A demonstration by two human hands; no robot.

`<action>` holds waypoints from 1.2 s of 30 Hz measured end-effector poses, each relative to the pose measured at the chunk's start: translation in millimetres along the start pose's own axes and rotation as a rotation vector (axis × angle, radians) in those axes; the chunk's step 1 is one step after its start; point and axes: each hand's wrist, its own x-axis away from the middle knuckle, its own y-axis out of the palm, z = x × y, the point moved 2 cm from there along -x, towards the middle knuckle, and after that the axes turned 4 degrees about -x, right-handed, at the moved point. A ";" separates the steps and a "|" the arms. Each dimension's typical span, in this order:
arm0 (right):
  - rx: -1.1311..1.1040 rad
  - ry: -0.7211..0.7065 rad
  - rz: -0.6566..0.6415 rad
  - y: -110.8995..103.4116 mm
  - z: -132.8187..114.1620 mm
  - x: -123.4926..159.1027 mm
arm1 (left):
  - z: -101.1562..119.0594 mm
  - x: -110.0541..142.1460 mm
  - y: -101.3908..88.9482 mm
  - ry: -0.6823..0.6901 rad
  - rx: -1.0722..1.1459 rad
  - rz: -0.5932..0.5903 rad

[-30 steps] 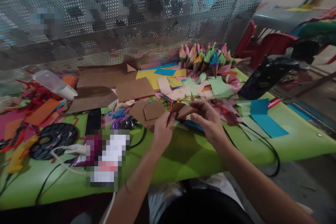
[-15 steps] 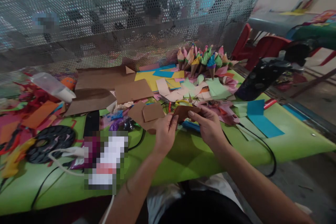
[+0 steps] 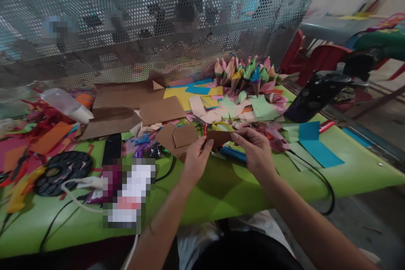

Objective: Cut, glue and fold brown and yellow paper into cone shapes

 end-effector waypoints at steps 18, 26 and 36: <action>1.462 -0.098 -0.551 -15.8 -13.2 -1.7 | -6.2 -20.9 -42.6 -0.076 0.198 0.274; 1.626 -0.014 -0.599 44.7 0.5 -41.9 | -5.4 -20.5 -40.5 -0.039 0.194 0.194; 1.570 -0.047 -0.479 31.2 3.5 -55.5 | -10.0 -21.8 -36.2 -0.026 0.304 0.141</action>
